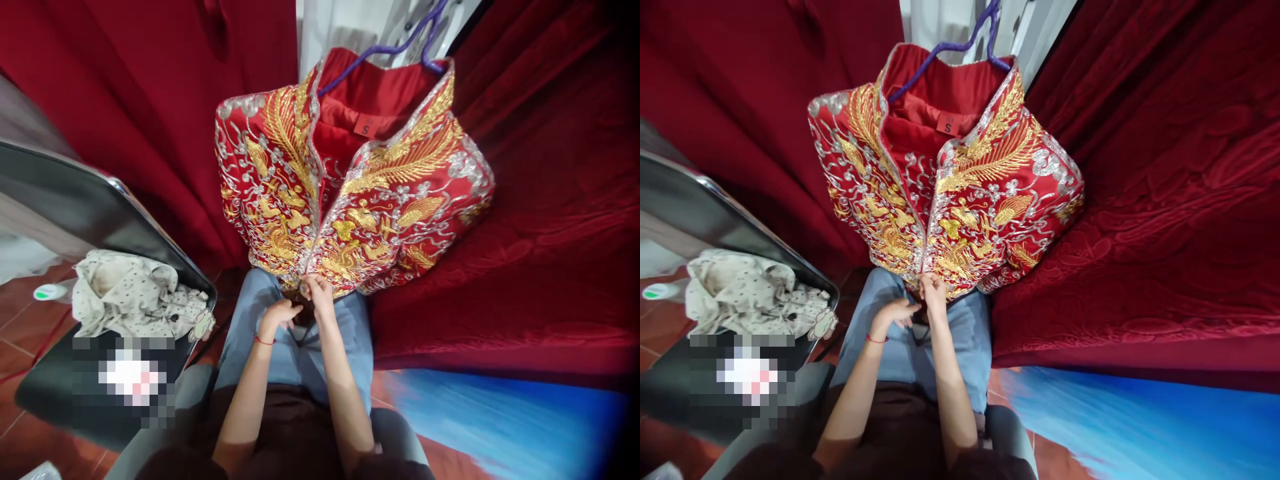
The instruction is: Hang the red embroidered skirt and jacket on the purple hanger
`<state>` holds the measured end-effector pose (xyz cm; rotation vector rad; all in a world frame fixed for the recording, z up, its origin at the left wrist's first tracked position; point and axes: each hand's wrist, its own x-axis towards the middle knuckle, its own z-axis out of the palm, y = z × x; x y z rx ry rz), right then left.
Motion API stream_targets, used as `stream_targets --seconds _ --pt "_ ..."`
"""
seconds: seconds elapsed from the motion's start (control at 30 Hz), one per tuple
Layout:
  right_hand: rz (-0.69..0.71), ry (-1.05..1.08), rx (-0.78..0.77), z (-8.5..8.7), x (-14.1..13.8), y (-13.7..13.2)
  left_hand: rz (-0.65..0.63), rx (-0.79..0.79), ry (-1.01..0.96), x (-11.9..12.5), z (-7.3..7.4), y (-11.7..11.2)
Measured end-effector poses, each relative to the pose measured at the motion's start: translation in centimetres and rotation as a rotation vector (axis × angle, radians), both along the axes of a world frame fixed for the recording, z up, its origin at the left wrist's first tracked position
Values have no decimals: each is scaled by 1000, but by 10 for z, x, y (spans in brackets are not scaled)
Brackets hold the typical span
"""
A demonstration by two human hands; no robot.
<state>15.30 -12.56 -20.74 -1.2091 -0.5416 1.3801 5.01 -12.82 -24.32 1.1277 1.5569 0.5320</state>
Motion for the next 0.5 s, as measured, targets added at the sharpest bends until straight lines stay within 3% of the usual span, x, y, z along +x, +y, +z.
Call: stream_targets --seconds 0.13,0.23,0.43,0.5 --pt "111 -8 -29 10 11 -3 -167 223 291 2 33 11" --pt "154 -9 -37 18 15 -9 -298 387 551 13 46 12" --pt "-24 23 -4 22 1 -13 -258 383 538 24 38 3" --pt "-91 37 9 31 -3 -9 -243 365 541 28 36 3"
